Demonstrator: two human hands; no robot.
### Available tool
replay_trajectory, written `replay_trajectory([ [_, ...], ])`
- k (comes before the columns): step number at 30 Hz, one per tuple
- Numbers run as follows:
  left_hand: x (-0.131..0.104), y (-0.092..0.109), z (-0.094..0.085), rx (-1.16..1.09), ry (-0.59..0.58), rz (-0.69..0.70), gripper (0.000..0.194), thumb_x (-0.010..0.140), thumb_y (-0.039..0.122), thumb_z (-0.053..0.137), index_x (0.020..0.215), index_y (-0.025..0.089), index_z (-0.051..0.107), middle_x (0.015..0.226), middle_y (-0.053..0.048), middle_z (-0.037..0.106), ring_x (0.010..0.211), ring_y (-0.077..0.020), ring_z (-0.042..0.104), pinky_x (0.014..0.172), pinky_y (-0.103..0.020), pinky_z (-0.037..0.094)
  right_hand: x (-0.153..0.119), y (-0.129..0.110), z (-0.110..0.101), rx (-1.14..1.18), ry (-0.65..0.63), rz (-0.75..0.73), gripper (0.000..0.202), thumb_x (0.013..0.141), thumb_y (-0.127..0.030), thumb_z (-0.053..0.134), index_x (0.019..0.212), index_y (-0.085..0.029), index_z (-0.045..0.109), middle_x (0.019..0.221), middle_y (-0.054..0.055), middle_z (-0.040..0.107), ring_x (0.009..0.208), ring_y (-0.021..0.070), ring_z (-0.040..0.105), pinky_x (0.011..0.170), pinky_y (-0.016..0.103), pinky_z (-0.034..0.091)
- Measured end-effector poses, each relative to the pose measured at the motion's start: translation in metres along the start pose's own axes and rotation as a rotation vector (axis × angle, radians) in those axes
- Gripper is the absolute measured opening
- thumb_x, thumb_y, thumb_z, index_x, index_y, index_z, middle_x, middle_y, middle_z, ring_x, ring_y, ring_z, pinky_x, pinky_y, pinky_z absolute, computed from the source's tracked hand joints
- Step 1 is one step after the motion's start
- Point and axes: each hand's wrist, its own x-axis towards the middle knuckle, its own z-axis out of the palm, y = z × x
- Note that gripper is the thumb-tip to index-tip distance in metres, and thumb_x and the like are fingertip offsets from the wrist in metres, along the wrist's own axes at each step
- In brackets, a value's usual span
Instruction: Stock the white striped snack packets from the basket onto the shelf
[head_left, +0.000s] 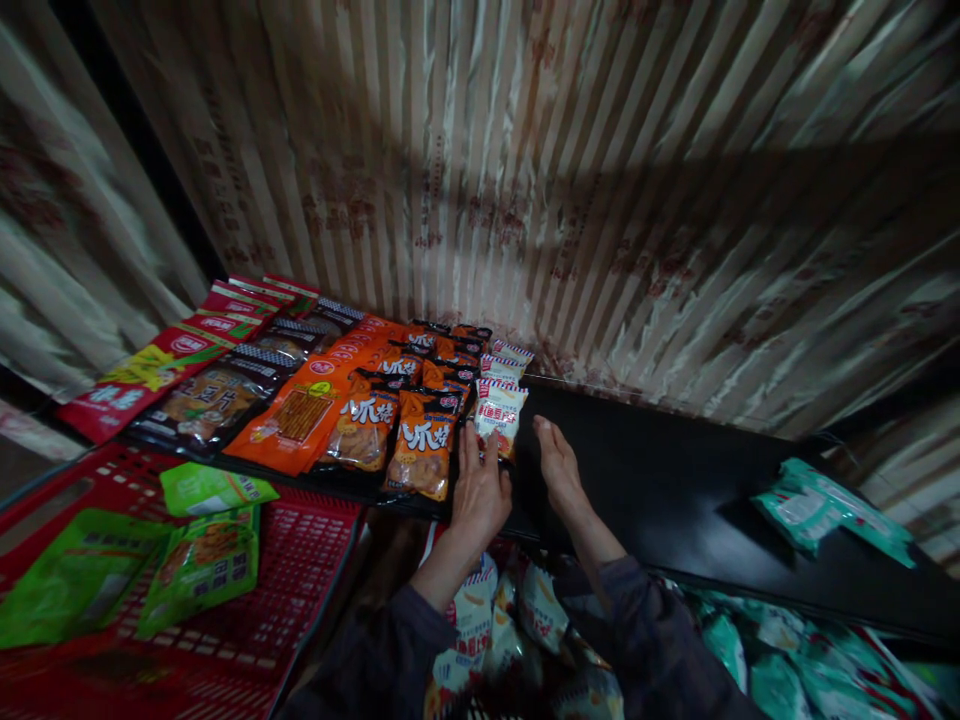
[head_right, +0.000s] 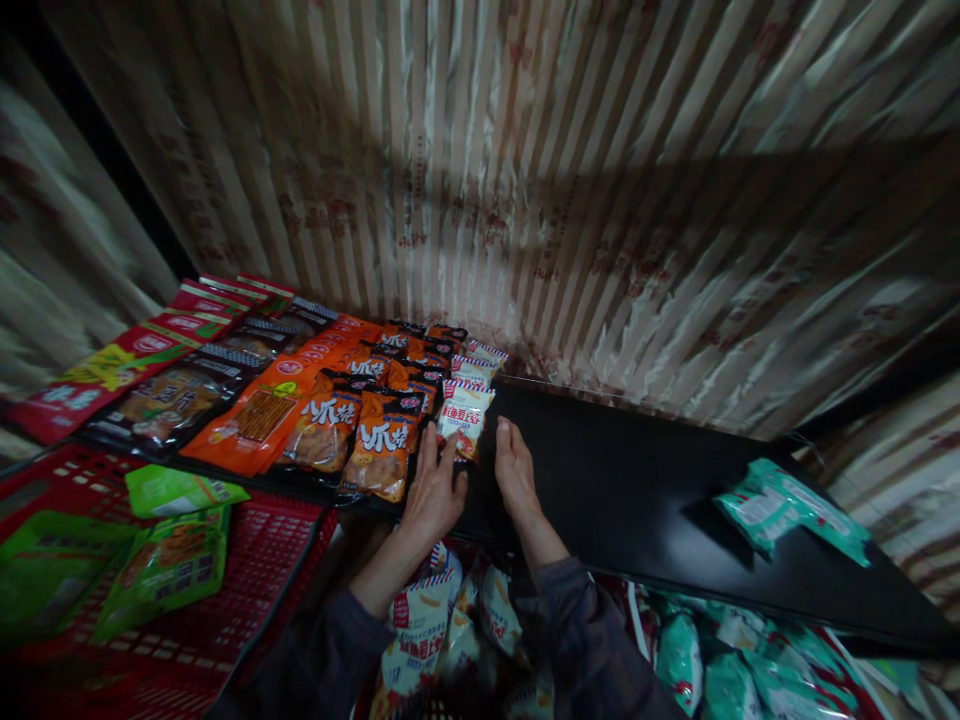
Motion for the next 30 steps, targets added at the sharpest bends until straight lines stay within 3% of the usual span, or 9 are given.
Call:
replay_trajectory([
  [3,-0.003,0.016,-0.013,0.038,0.005,0.041,0.056,0.085,0.013,0.050,0.141,0.009,0.047,0.160,-0.020,0.024,0.150,-0.0364,0.019,0.118,-0.051,0.031,-0.019,-0.013,-0.012,0.037,0.025,-0.037,0.053,0.090,-0.060,0.046,0.121,-0.021,0.065,0.133,0.010,0.064,0.128,0.0249,0.056,0.114,0.043,0.035],
  [6,-0.007,0.031,-0.026,0.019,-0.068,0.089,0.042,0.088,0.015,0.047,0.128,0.011,0.059,0.147,-0.018,0.049,0.138,-0.0306,0.043,0.114,-0.045,0.038,-0.045,-0.025,-0.027,0.135,0.069,-0.115,0.047,0.090,-0.055,0.051,0.118,-0.021,0.065,0.127,0.010,0.067,0.121,0.0247,0.060,0.108,0.044,0.041],
  [8,-0.010,0.036,-0.031,-0.047,-0.233,0.122,0.035,0.088,0.014,0.045,0.116,0.016,0.065,0.125,-0.011,0.066,0.118,-0.0238,0.061,0.105,-0.038,0.047,-0.064,-0.029,-0.039,0.196,0.080,-0.146,0.043,0.090,-0.053,0.053,0.117,-0.021,0.065,0.122,0.011,0.069,0.113,0.0242,0.065,0.101,0.043,0.048],
  [10,-0.014,0.038,-0.032,-0.109,-0.451,0.182,0.032,0.088,0.014,0.045,0.111,0.019,0.067,0.110,-0.007,0.073,0.102,-0.0204,0.068,0.095,-0.034,0.052,-0.081,-0.028,-0.052,0.230,0.087,-0.143,0.040,0.091,-0.052,0.055,0.114,-0.021,0.065,0.114,0.011,0.072,0.101,0.0231,0.069,0.092,0.041,0.053],
  [13,-0.021,0.039,-0.027,-0.074,-0.677,0.335,0.032,0.087,0.013,0.047,0.111,0.017,0.067,0.111,-0.008,0.073,0.104,-0.0211,0.067,0.095,-0.034,0.051,-0.103,-0.015,-0.071,0.201,0.079,-0.098,0.037,0.091,-0.053,0.055,0.104,-0.021,0.069,0.096,0.008,0.076,0.083,0.0211,0.071,0.078,0.037,0.056],
  [18,-0.029,0.045,-0.021,0.057,-0.757,0.524,0.026,0.086,0.011,0.048,0.098,0.017,0.070,0.103,-0.008,0.073,0.099,-0.0205,0.067,0.089,-0.029,0.049,-0.122,0.012,-0.093,0.004,0.027,-0.103,0.036,0.089,-0.053,0.056,0.089,-0.022,0.073,0.072,0.003,0.073,0.067,0.0193,0.068,0.063,0.029,0.054],
  [21,-0.030,0.046,-0.018,0.084,-0.890,0.543,0.023,0.088,0.015,0.048,0.091,0.018,0.071,0.094,-0.007,0.075,0.086,-0.0194,0.069,0.077,-0.027,0.050,-0.129,0.019,-0.100,-0.191,-0.040,-0.215,0.033,0.091,-0.048,0.054,0.084,-0.022,0.073,0.068,0.002,0.072,0.062,0.0173,0.066,0.058,0.026,0.051],
  [24,-0.035,0.042,-0.009,0.185,-1.016,0.529,0.020,0.085,0.016,0.055,0.097,0.015,0.071,0.104,-0.011,0.075,0.091,-0.0226,0.070,0.079,-0.029,0.051,-0.132,0.023,-0.105,-0.357,-0.134,-0.292,0.032,0.094,-0.042,0.049,0.084,-0.022,0.073,0.073,0.003,0.075,0.066,0.0177,0.070,0.063,0.025,0.051],
  [30,-0.048,0.029,0.015,0.286,-1.027,0.484,0.047,0.075,0.012,0.066,0.122,0.012,0.062,0.118,-0.017,0.070,0.106,-0.0278,0.068,0.088,-0.034,0.052,-0.133,0.037,-0.111,-0.521,-0.281,-0.254,0.033,0.097,-0.037,0.042,0.093,-0.023,0.072,0.085,0.006,0.077,0.077,0.0209,0.073,0.072,0.028,0.053],
])
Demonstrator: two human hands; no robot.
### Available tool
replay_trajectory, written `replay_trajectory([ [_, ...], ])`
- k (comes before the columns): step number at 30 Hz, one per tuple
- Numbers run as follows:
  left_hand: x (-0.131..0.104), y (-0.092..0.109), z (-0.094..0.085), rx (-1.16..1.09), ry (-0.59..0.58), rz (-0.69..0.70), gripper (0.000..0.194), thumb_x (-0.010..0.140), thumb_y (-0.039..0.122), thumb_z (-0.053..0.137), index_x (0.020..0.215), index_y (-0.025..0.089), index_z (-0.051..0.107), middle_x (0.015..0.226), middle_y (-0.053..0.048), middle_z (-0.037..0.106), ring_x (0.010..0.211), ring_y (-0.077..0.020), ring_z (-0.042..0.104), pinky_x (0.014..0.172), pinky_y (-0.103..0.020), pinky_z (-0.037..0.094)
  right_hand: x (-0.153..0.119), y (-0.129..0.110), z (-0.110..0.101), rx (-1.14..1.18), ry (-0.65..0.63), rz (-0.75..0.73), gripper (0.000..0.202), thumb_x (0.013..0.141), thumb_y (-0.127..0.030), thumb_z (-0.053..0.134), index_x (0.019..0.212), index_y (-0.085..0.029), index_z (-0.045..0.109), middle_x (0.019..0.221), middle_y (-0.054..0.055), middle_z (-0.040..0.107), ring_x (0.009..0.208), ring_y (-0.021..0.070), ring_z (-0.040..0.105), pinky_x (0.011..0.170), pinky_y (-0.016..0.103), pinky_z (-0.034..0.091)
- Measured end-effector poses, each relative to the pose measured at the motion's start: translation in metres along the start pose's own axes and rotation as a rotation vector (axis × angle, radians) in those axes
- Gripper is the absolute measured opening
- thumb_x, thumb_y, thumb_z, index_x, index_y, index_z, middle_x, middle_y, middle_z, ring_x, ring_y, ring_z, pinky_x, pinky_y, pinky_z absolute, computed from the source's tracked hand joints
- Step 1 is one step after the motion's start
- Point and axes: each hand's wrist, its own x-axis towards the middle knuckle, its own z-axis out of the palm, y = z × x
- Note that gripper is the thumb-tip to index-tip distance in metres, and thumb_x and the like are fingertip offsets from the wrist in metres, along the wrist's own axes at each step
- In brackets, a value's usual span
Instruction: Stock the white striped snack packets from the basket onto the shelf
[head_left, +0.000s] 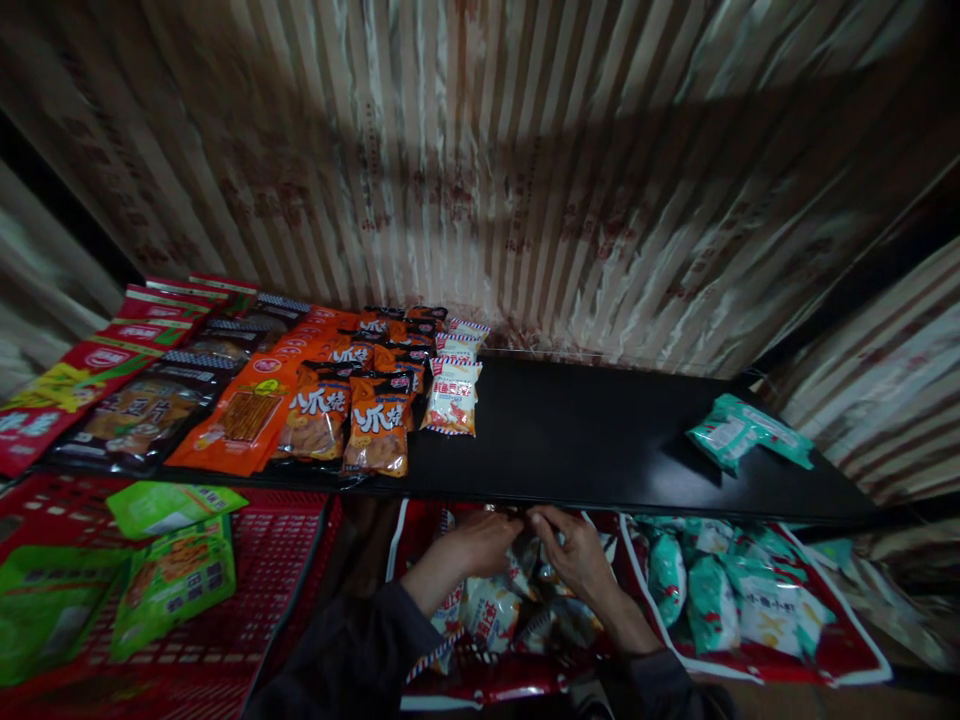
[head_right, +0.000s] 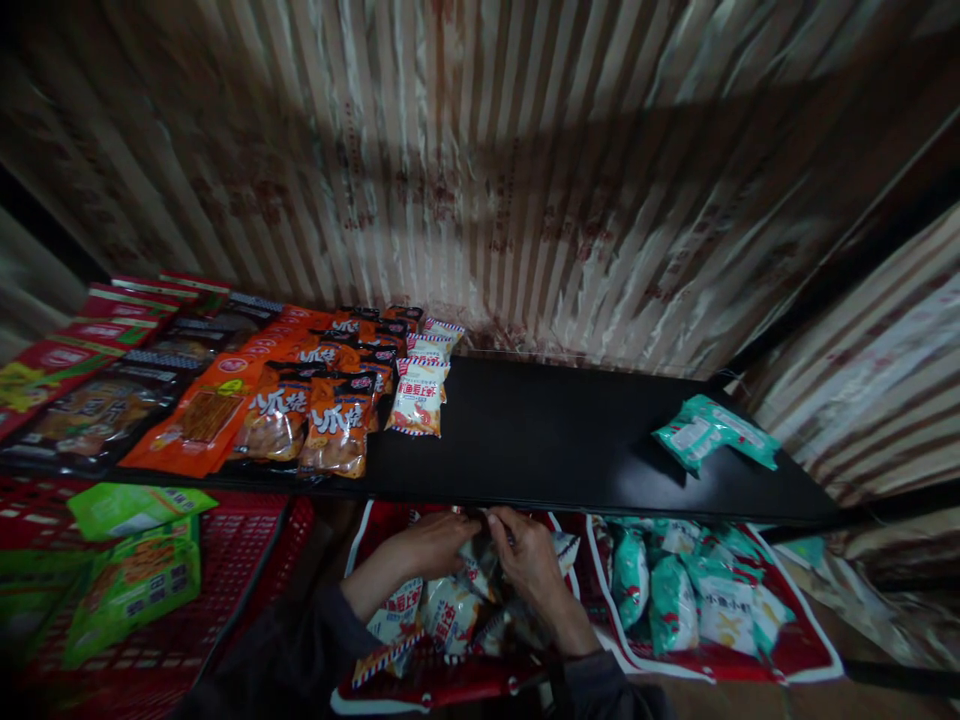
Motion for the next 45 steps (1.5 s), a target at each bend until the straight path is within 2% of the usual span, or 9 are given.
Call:
replay_trajectory([
  [10,0.011,0.007,0.009,0.037,0.038,-0.016,0.031,0.081,0.000,0.046,0.096,0.010,0.072,0.102,-0.019,0.073,0.093,-0.0256,0.070,0.079,-0.033,0.053,0.000,-0.001,-0.002,0.047,-0.064,-0.001,0.032,0.095,-0.038,0.046,0.089,-0.024,0.075,0.071,0.004,0.074,0.074,0.0210,0.072,0.071,0.028,0.053],
  [13,0.007,0.005,-0.001,0.032,0.020,0.040,0.022,0.081,0.005,0.052,0.086,0.014,0.072,0.096,-0.015,0.074,0.084,-0.0230,0.070,0.071,-0.029,0.050,0.004,-0.006,-0.009,0.186,-0.054,0.038,0.033,0.093,-0.044,0.050,0.088,-0.024,0.076,0.069,0.003,0.074,0.065,0.0194,0.070,0.064,0.027,0.052],
  [16,-0.005,-0.002,-0.024,-0.004,0.043,0.080,0.013,0.081,0.014,0.057,0.080,0.017,0.069,0.090,-0.009,0.074,0.079,-0.0196,0.067,0.066,-0.025,0.046,0.012,-0.017,-0.022,0.426,-0.020,0.125,0.037,0.089,-0.054,0.056,0.088,-0.021,0.075,0.065,0.003,0.073,0.059,0.0184,0.068,0.058,0.027,0.052],
  [21,-0.029,-0.017,-0.065,-0.399,0.368,0.026,0.010,0.082,0.022,0.054,0.075,0.019,0.061,0.073,0.001,0.064,0.067,-0.0128,0.056,0.059,-0.021,0.038,0.033,-0.039,-0.048,0.644,0.044,0.202,0.042,0.080,-0.062,0.066,0.092,-0.023,0.075,0.083,0.007,0.078,0.079,0.0217,0.072,0.076,0.034,0.056],
  [24,-0.032,-0.026,-0.073,-0.612,0.594,-0.033,0.017,0.084,0.030,0.051,0.072,0.019,0.057,0.066,0.002,0.057,0.064,-0.0129,0.052,0.058,-0.022,0.038,0.043,-0.044,-0.054,0.788,-0.022,0.253,0.047,0.081,-0.065,0.063,0.098,-0.023,0.076,0.102,0.010,0.078,0.100,0.0246,0.070,0.090,0.039,0.053],
  [26,-0.029,-0.029,-0.073,-0.749,0.692,-0.057,0.019,0.082,0.034,0.052,0.070,0.019,0.055,0.066,0.002,0.055,0.064,-0.0134,0.052,0.058,-0.023,0.039,0.046,-0.045,-0.054,0.885,-0.071,0.295,0.047,0.079,-0.065,0.066,0.103,-0.024,0.075,0.109,0.010,0.076,0.104,0.0250,0.069,0.091,0.040,0.052],
  [31,-0.020,-0.032,-0.069,-0.928,0.828,-0.121,0.019,0.075,0.036,0.056,0.067,0.019,0.054,0.065,0.002,0.054,0.063,-0.0136,0.050,0.059,-0.024,0.039,0.046,-0.041,-0.050,1.020,-0.148,0.394,0.052,0.070,-0.051,0.081,0.116,-0.029,0.068,0.111,0.005,0.074,0.088,0.0209,0.071,0.081,0.036,0.056],
  [36,-0.016,-0.030,-0.064,-0.926,0.951,-0.218,0.021,0.075,0.038,0.056,0.065,0.019,0.054,0.061,0.003,0.051,0.060,-0.0125,0.047,0.056,-0.024,0.036,0.046,-0.028,-0.041,1.060,-0.052,0.401,0.048,0.070,-0.048,0.082,0.110,-0.025,0.070,0.100,0.004,0.076,0.087,0.0223,0.071,0.081,0.037,0.056],
  [45,-0.012,-0.025,-0.071,-1.081,1.031,-0.213,0.030,0.070,0.047,0.070,0.073,0.018,0.065,0.073,-0.001,0.067,0.073,-0.0160,0.061,0.069,-0.026,0.047,0.053,-0.029,-0.036,1.157,0.145,0.479,0.047,0.057,-0.047,0.090,0.096,-0.023,0.076,0.088,0.004,0.078,0.083,0.0254,0.072,0.079,0.041,0.058],
])
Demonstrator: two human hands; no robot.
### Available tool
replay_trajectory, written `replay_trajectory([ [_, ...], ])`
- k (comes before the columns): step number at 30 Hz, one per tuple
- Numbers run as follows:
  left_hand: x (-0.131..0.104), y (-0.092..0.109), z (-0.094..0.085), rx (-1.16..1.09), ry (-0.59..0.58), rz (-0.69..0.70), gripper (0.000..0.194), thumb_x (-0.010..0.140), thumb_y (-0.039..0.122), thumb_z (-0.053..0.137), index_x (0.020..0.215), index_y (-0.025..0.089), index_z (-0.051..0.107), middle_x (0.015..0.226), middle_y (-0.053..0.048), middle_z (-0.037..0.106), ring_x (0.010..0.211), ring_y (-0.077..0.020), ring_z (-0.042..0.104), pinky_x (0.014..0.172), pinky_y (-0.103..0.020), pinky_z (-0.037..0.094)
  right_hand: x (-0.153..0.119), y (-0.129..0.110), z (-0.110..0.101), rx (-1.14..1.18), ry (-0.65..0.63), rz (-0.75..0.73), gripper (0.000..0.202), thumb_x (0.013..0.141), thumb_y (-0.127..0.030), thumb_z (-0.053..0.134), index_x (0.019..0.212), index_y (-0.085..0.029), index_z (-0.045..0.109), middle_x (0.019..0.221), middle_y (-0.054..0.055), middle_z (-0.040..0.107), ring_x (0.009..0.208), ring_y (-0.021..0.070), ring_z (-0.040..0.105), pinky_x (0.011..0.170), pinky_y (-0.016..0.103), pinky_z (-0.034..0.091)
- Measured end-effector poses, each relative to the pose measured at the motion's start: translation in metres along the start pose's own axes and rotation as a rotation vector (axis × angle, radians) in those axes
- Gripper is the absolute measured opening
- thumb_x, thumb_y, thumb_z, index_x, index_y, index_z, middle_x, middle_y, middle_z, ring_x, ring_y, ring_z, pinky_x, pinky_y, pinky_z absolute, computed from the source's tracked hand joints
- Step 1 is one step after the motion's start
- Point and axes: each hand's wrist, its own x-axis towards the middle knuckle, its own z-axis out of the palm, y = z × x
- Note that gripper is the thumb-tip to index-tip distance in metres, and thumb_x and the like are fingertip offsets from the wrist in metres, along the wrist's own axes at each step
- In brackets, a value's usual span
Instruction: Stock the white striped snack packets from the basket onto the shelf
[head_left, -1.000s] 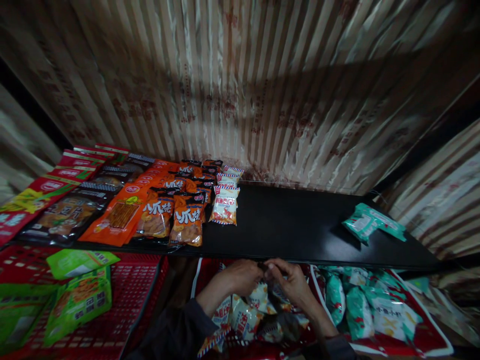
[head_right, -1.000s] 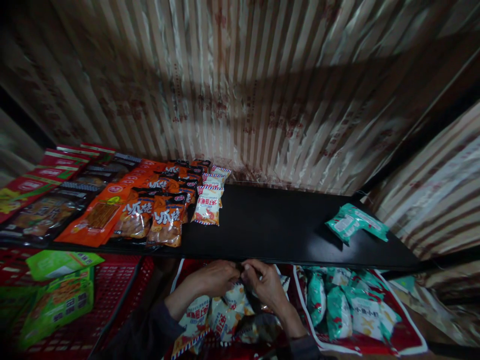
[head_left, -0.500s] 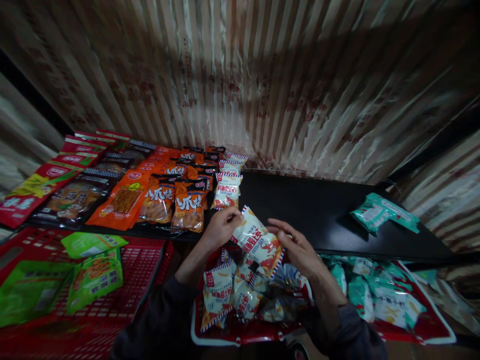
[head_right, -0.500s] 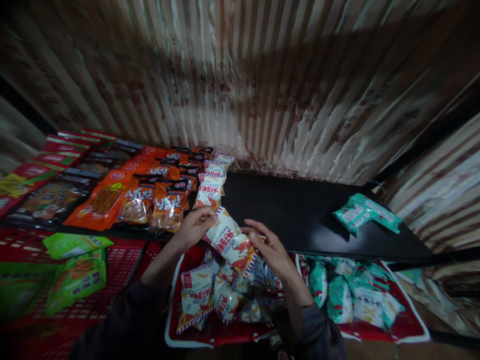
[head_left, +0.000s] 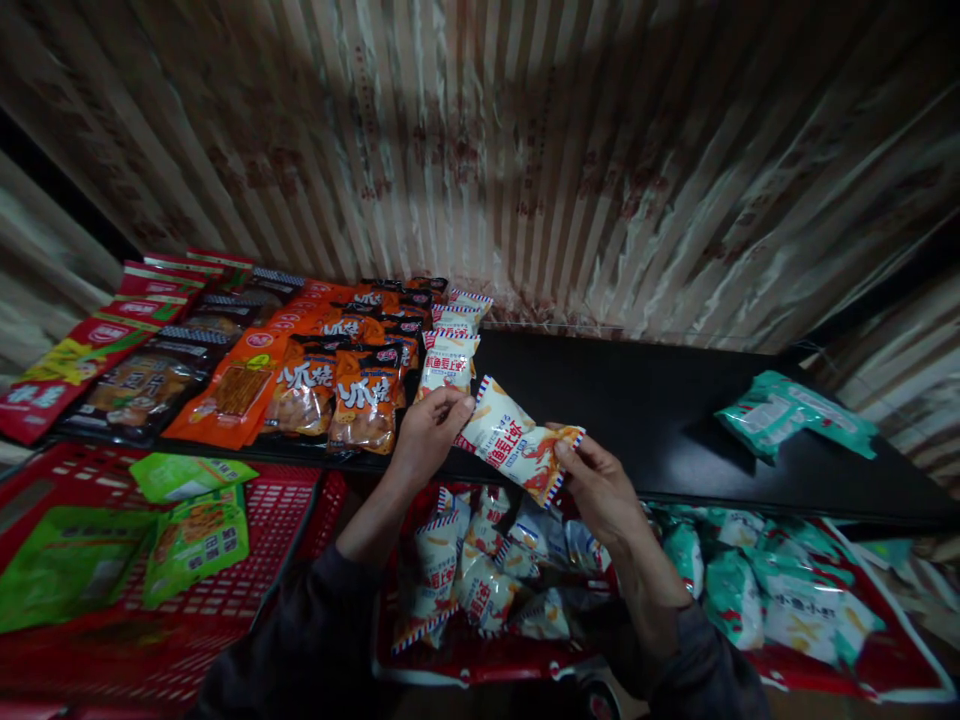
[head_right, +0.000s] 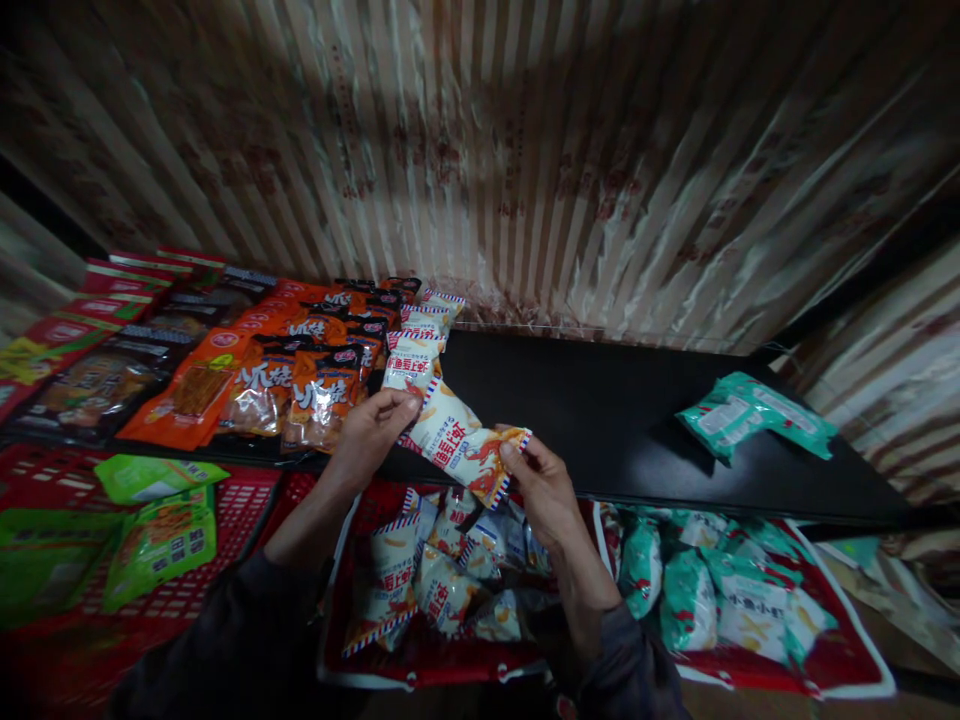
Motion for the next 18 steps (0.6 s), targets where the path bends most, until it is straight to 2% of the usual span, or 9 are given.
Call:
replay_trajectory([
  [3,0.004,-0.002,0.001,-0.028,0.044,0.014,0.032,0.069,0.048,0.073,0.077,0.017,0.068,0.079,-0.003,0.070,0.080,-0.0174,0.063,0.077,-0.028,0.048,0.001,-0.004,-0.002,0.103,0.040,-0.003,0.043,0.057,-0.044,0.090,0.092,-0.023,0.076,0.088,0.004,0.078,0.088,0.0274,0.073,0.081,0.044,0.058],
  [7,0.003,-0.001,0.006,-0.054,0.037,-0.012,0.036,0.068,0.048,0.074,0.085,0.017,0.071,0.088,-0.004,0.072,0.082,-0.0173,0.064,0.070,-0.026,0.049,0.002,-0.007,-0.003,0.189,0.070,-0.006,0.038,0.057,-0.041,0.091,0.087,-0.023,0.076,0.087,0.004,0.078,0.094,0.0281,0.072,0.086,0.046,0.058],
  [12,-0.004,0.005,0.014,-0.152,-0.053,-0.074,0.041,0.067,0.051,0.075,0.087,0.015,0.072,0.086,-0.004,0.070,0.075,-0.0146,0.062,0.063,-0.024,0.052,0.001,-0.007,0.001,0.155,0.056,-0.023,0.042,0.058,-0.044,0.089,0.091,-0.021,0.076,0.092,0.007,0.078,0.098,0.0298,0.071,0.087,0.047,0.057],
  [18,-0.005,0.004,0.015,-0.248,-0.039,-0.155,0.039,0.062,0.046,0.079,0.082,0.015,0.071,0.078,-0.002,0.068,0.069,-0.0122,0.060,0.057,-0.022,0.051,0.000,-0.004,0.003,0.098,0.072,-0.032,0.047,0.056,-0.047,0.089,0.094,-0.021,0.077,0.091,0.007,0.078,0.092,0.0290,0.072,0.083,0.045,0.059],
])
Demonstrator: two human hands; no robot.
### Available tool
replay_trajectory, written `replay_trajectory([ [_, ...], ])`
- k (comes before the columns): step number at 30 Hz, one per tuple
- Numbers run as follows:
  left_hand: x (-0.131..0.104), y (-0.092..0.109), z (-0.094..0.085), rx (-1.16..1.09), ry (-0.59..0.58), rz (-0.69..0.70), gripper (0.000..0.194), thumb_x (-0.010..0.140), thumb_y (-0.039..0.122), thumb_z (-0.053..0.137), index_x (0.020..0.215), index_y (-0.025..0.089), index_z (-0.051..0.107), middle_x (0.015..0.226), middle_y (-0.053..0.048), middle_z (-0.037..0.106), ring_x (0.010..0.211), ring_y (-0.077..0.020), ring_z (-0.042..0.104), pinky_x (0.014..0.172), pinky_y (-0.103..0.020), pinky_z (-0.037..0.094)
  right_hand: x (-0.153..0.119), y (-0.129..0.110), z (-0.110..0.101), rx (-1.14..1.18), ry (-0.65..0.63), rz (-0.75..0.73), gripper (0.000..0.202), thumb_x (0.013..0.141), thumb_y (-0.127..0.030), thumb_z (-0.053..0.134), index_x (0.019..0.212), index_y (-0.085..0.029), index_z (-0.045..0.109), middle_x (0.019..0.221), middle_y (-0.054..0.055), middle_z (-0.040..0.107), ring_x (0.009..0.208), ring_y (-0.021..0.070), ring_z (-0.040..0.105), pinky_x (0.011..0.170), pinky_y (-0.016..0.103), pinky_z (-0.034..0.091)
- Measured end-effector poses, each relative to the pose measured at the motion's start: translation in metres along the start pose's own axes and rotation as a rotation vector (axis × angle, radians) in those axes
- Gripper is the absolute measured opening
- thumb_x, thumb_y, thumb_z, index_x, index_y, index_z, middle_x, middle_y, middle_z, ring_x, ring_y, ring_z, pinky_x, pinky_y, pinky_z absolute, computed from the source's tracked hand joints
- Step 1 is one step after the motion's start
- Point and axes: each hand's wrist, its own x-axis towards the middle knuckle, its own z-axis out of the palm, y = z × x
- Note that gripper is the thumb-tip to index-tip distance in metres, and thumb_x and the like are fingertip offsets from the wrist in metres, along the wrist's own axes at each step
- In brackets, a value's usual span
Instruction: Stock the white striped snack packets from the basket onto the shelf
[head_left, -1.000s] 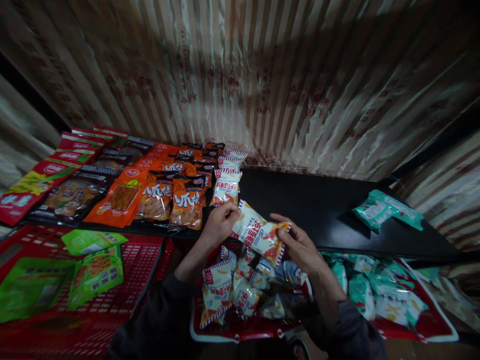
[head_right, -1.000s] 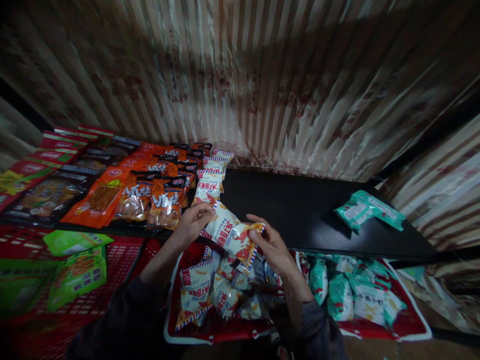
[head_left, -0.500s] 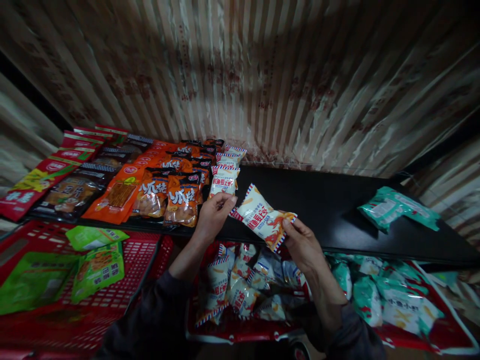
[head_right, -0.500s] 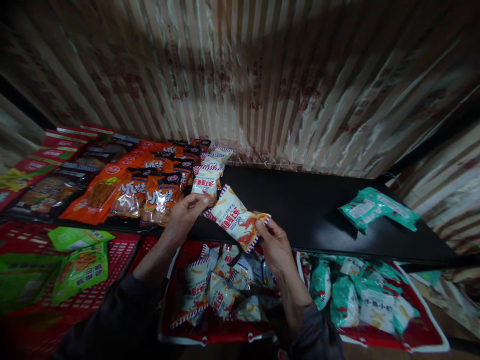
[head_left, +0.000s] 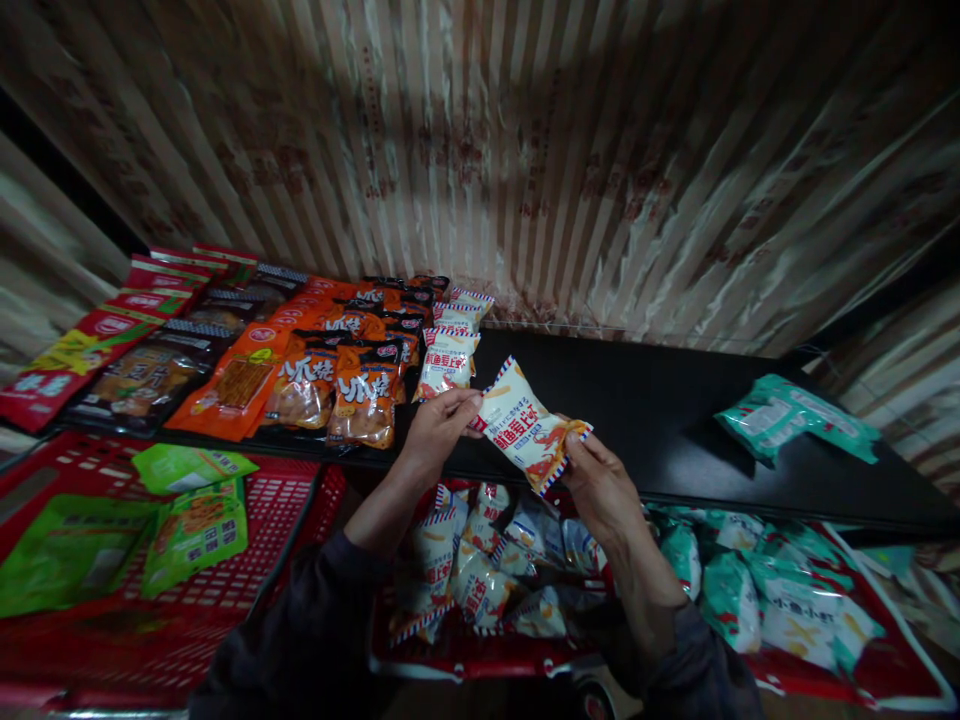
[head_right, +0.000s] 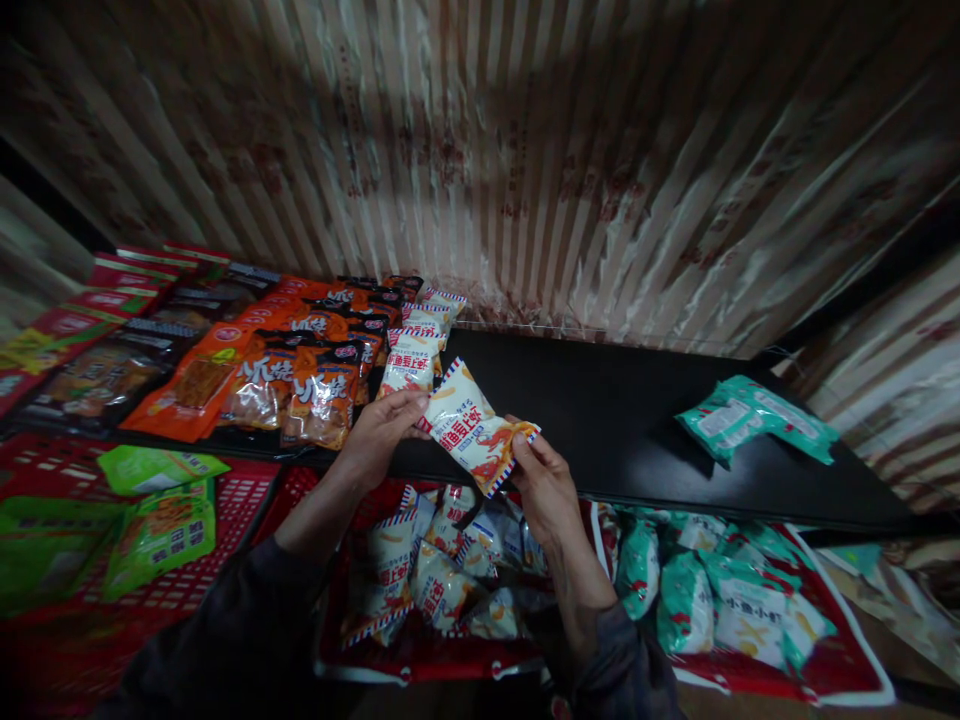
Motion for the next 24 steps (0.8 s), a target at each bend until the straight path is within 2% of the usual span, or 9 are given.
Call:
replay_trajectory([
  [4,-0.001,0.001,-0.002,0.005,0.049,0.037,0.035,0.063,0.047,0.078,0.076,0.016,0.070,0.074,-0.001,0.068,0.065,-0.0115,0.059,0.054,-0.020,0.049,0.001,0.005,-0.001,-0.059,0.035,-0.028,0.046,0.059,-0.049,0.087,0.096,-0.023,0.077,0.096,0.005,0.078,0.088,0.0253,0.072,0.079,0.041,0.059],
  [8,0.000,0.001,-0.004,0.037,0.118,0.078,0.034,0.066,0.049,0.075,0.070,0.016,0.068,0.062,0.001,0.063,0.055,-0.0100,0.054,0.050,-0.020,0.046,0.003,0.012,0.000,-0.090,0.037,-0.050,0.045,0.062,-0.050,0.085,0.097,-0.022,0.077,0.092,0.005,0.078,0.087,0.0252,0.072,0.077,0.041,0.059],
  [14,0.002,-0.004,-0.003,0.033,0.229,0.155,0.033,0.067,0.047,0.074,0.064,0.016,0.063,0.054,0.004,0.055,0.048,-0.0080,0.047,0.045,-0.019,0.040,0.000,0.017,0.004,-0.046,0.104,-0.086,0.037,0.054,-0.048,0.090,0.076,-0.020,0.077,0.078,0.003,0.077,0.072,0.0224,0.070,0.069,0.039,0.060],
  [18,0.001,-0.003,-0.002,0.018,0.287,0.133,0.032,0.067,0.045,0.074,0.065,0.016,0.062,0.055,0.005,0.054,0.049,-0.0072,0.046,0.046,-0.019,0.040,-0.005,0.016,0.008,-0.021,0.095,-0.046,0.034,0.056,-0.047,0.089,0.072,-0.020,0.076,0.074,0.003,0.076,0.071,0.0232,0.071,0.069,0.039,0.061],
  [21,0.002,0.000,-0.003,-0.032,0.230,0.093,0.036,0.064,0.049,0.077,0.068,0.016,0.064,0.062,0.003,0.059,0.055,-0.0088,0.051,0.049,-0.019,0.043,-0.005,0.016,0.008,0.006,0.103,-0.015,0.036,0.054,-0.046,0.091,0.073,-0.019,0.076,0.076,0.003,0.076,0.072,0.0225,0.071,0.065,0.036,0.061],
  [24,0.002,0.002,-0.003,-0.115,0.133,0.047,0.039,0.066,0.051,0.077,0.080,0.016,0.066,0.080,-0.002,0.067,0.069,-0.0116,0.060,0.060,-0.021,0.049,-0.004,0.016,0.006,0.034,0.123,0.016,0.036,0.055,-0.045,0.091,0.076,-0.021,0.075,0.082,0.003,0.077,0.073,0.0199,0.071,0.062,0.031,0.061],
])
